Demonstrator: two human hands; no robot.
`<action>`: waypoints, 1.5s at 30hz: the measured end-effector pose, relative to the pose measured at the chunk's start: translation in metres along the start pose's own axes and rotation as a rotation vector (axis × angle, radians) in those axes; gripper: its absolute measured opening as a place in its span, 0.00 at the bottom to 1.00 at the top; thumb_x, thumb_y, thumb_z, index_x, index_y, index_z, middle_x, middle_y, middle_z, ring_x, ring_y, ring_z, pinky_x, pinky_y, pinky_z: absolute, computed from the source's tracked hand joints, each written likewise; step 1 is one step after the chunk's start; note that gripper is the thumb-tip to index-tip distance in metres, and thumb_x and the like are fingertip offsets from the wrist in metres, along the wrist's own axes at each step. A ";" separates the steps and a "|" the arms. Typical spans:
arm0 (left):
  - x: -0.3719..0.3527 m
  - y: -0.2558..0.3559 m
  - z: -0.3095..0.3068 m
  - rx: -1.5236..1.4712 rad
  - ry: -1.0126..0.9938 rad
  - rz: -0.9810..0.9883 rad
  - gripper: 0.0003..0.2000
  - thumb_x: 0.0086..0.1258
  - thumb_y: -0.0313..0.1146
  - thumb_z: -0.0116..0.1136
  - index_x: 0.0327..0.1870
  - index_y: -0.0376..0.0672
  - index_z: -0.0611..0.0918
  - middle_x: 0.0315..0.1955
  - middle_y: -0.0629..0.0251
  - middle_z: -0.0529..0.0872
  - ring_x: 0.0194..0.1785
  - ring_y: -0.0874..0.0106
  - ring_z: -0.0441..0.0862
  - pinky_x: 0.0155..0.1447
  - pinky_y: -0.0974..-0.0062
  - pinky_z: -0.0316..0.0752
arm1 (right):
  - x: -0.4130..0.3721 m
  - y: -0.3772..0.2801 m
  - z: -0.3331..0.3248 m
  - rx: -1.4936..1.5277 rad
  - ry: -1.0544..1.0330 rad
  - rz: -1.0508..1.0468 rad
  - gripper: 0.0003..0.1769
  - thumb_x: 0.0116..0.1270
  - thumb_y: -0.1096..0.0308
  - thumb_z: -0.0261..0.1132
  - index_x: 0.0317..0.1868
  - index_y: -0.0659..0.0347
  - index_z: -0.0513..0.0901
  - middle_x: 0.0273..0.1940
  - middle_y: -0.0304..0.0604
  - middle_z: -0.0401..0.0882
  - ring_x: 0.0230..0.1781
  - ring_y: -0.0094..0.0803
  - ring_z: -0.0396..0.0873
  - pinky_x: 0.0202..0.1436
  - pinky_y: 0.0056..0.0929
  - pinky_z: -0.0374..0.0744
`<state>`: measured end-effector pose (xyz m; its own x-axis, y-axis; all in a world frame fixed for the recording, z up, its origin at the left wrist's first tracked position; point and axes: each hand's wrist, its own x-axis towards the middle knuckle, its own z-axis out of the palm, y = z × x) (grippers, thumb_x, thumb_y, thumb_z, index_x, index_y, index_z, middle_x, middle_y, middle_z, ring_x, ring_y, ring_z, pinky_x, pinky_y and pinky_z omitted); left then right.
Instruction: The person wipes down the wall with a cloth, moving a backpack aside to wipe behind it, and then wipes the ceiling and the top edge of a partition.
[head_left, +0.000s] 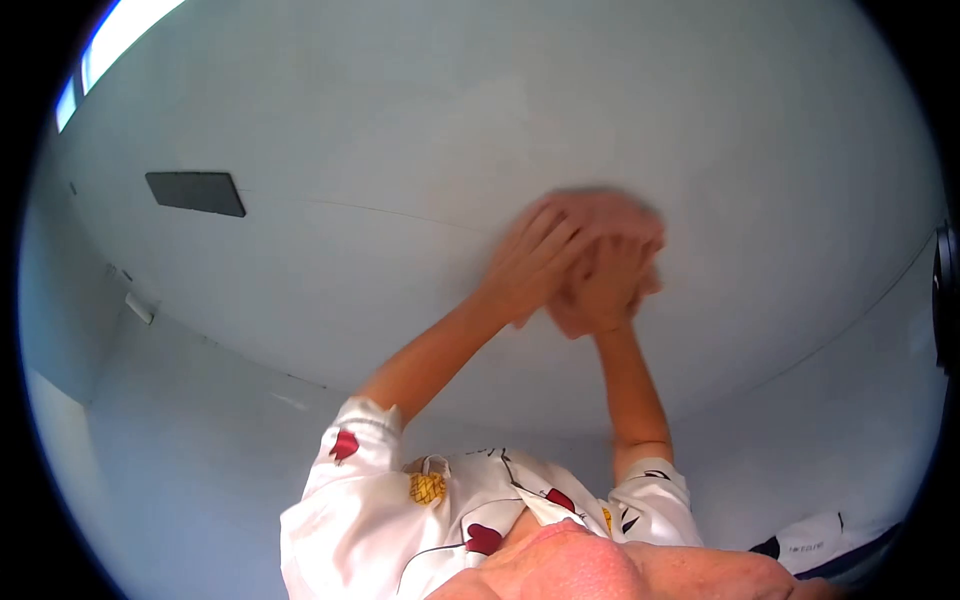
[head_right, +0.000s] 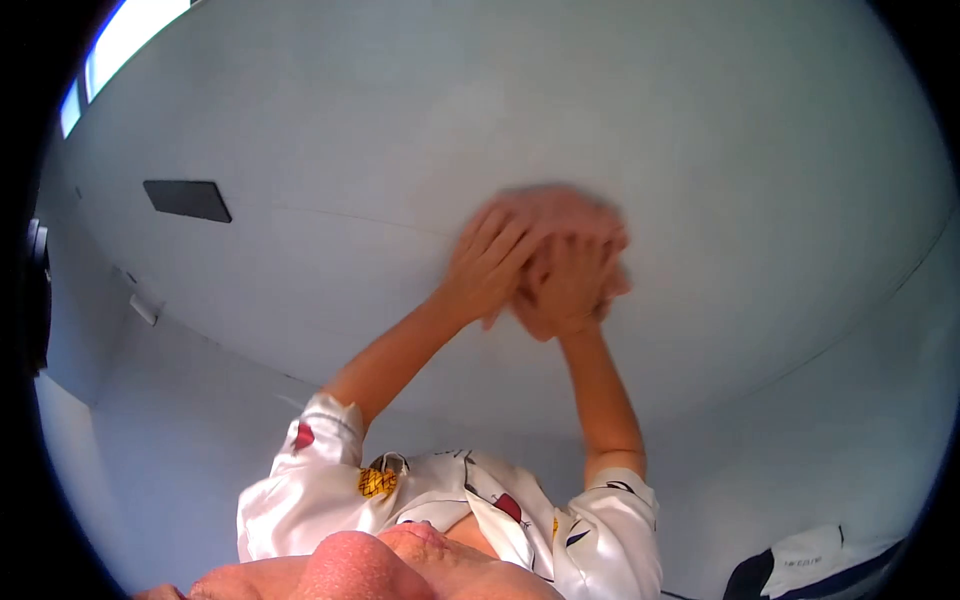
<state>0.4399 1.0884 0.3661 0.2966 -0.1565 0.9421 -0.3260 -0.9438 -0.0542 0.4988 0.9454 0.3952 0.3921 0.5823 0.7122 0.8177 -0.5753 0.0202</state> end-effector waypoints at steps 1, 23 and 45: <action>0.030 -0.003 -0.004 0.000 0.049 0.050 0.26 0.59 0.31 0.62 0.62 0.38 0.78 0.62 0.56 0.76 0.68 0.51 0.70 0.76 0.52 0.62 | 0.016 0.014 -0.001 -0.024 0.174 -0.020 0.26 0.68 0.55 0.61 0.63 0.58 0.75 0.61 0.51 0.74 0.66 0.51 0.67 0.75 0.60 0.53; 0.266 -0.040 -0.123 -0.195 0.365 0.238 0.19 0.63 0.33 0.59 0.56 0.43 0.81 0.60 0.62 0.78 0.68 0.56 0.72 0.72 0.57 0.68 | 0.208 -0.049 -0.171 -0.016 0.730 -0.131 0.29 0.68 0.58 0.60 0.64 0.66 0.70 0.60 0.58 0.72 0.60 0.58 0.70 0.63 0.56 0.65; 0.205 -0.095 -0.159 -0.123 0.344 -0.236 0.22 0.80 0.37 0.50 0.68 0.33 0.69 0.65 0.54 0.70 0.67 0.62 0.71 0.68 0.68 0.69 | 0.250 -0.114 -0.115 0.141 0.736 -0.502 0.16 0.61 0.61 0.64 0.49 0.52 0.82 0.51 0.37 0.79 0.63 0.38 0.69 0.70 0.46 0.59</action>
<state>0.3895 1.1921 0.6171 0.0661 0.1851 0.9805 -0.3959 -0.8971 0.1960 0.4550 1.0911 0.6518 -0.3546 0.2032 0.9127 0.8831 -0.2479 0.3983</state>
